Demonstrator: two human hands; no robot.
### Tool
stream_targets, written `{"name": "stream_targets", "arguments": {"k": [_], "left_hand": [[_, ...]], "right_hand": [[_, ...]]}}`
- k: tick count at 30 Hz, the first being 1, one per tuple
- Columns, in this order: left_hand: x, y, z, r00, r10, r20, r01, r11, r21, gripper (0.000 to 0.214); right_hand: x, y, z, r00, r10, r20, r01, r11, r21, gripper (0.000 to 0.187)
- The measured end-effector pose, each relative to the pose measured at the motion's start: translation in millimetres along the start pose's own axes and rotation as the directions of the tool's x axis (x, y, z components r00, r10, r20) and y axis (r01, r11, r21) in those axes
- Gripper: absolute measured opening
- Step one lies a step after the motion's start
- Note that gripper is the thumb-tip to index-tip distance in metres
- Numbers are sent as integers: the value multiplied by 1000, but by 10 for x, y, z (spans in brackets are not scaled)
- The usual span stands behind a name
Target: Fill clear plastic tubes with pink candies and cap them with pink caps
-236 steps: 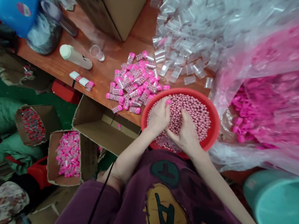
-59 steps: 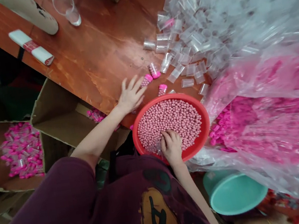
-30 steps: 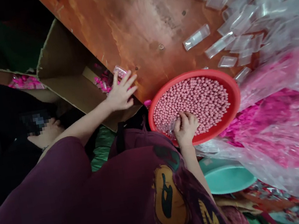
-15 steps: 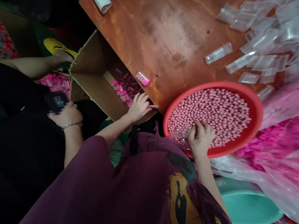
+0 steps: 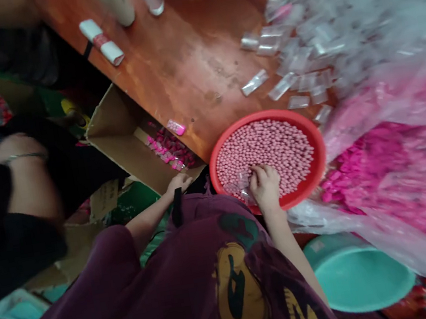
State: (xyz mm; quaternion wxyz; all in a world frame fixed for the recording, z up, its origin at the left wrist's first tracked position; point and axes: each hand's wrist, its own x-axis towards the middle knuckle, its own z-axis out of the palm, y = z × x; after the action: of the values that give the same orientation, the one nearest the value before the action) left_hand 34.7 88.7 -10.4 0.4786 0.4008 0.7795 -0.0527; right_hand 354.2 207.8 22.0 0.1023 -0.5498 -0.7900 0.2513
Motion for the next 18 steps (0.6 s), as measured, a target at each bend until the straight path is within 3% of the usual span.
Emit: {"name": "stream_targets", "arguments": {"k": [4,8,10,11,14,18], "left_hand": [[190,291,-427,948,63,-312,-57,998,28,38],[520,889,-918,827,255,-501,-217,967,133,36],[683,1154,-1079,791,250,-558,-156,965,211,33],[745,1235,-1127,790,193,-582,-75,973,220,32],[783,1232,-1150,795,-4,-606,116,983,145,29],[594,958,-1088,807,-4,-591,97,987,126,5]], "right_hand": [[-24,31,-87,995,-46,-94,47,999,4,32],[-54,23,-163,975,-70,-209,75,997,20,31],[-79,1,-202,972,-44,-229,57,997,50,30],[-98,-9,-222,973,-32,-229,50,996,72,29],[-177,-25,-269,973,-5,-229,36,990,133,29],[-274,-35,-265,967,38,-250,7,984,178,29]]}}
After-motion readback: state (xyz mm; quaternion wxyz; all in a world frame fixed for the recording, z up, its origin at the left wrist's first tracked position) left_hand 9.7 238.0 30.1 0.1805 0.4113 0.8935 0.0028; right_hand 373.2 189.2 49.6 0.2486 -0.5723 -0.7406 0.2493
